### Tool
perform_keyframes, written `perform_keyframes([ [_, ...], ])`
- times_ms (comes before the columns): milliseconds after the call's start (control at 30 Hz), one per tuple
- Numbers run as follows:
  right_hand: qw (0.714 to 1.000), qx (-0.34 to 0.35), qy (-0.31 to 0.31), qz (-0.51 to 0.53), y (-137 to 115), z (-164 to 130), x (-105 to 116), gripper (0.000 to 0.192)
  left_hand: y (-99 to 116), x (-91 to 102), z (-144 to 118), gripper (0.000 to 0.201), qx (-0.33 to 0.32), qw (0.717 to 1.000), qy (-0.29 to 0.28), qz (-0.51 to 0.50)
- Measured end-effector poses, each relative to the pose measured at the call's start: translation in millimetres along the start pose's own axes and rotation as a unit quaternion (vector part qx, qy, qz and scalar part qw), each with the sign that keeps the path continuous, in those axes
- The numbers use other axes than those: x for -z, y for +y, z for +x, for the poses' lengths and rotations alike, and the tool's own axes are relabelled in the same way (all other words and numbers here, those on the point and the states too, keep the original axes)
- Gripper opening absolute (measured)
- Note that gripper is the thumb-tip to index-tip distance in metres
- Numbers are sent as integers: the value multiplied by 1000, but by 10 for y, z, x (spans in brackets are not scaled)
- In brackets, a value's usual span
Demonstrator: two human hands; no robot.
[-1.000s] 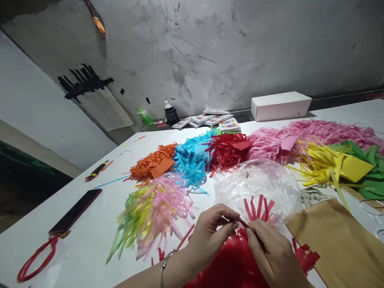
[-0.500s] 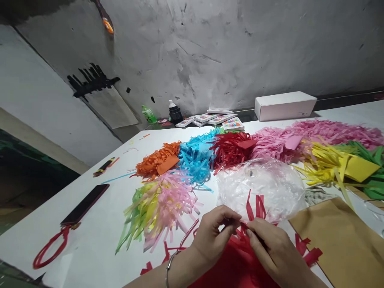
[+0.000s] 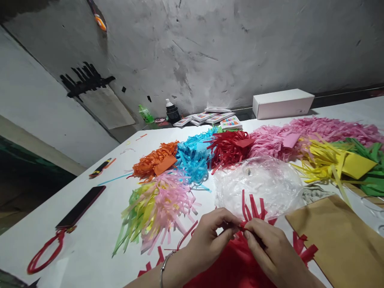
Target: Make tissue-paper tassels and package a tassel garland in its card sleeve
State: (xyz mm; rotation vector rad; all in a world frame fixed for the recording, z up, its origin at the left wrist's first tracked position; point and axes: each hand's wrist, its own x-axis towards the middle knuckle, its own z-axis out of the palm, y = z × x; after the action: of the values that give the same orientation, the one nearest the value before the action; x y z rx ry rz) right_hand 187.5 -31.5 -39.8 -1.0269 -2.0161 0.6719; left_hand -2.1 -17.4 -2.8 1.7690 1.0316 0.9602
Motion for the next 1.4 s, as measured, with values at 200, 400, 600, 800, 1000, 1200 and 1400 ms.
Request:
perform_keyframes([
  [200, 998, 46, 15, -48, 53, -13, -32, 22, -54, -36, -28, 23, -15, 1000, 8, 13],
  [400, 999, 35, 0, -14, 40, -14, -29, 21, -128, -45, -40, 30, -26, 1000, 2, 17],
  [600, 999, 31, 21, 12, 50, -12, -24, 20, -81, -22, -55, 25, -53, 997, 4, 62],
  [800, 999, 21, -11, 42, 20, -4, 2, 20, -62, -16, -62, 24, -87, 990, -1, 113],
  [1000, 997, 70, 14, -15, 31, -13, -19, 22, -58, -1, -61, 30, -105, 988, -19, 111],
  [1200, 999, 40, 0, -4, 67, -19, -16, 20, -64, -19, -69, 26, -82, 991, -11, 106],
  [1400, 1000, 11, 10, 4, 51, 11, -4, 22, -137, 13, -14, 17, 46, 999, -7, -6],
])
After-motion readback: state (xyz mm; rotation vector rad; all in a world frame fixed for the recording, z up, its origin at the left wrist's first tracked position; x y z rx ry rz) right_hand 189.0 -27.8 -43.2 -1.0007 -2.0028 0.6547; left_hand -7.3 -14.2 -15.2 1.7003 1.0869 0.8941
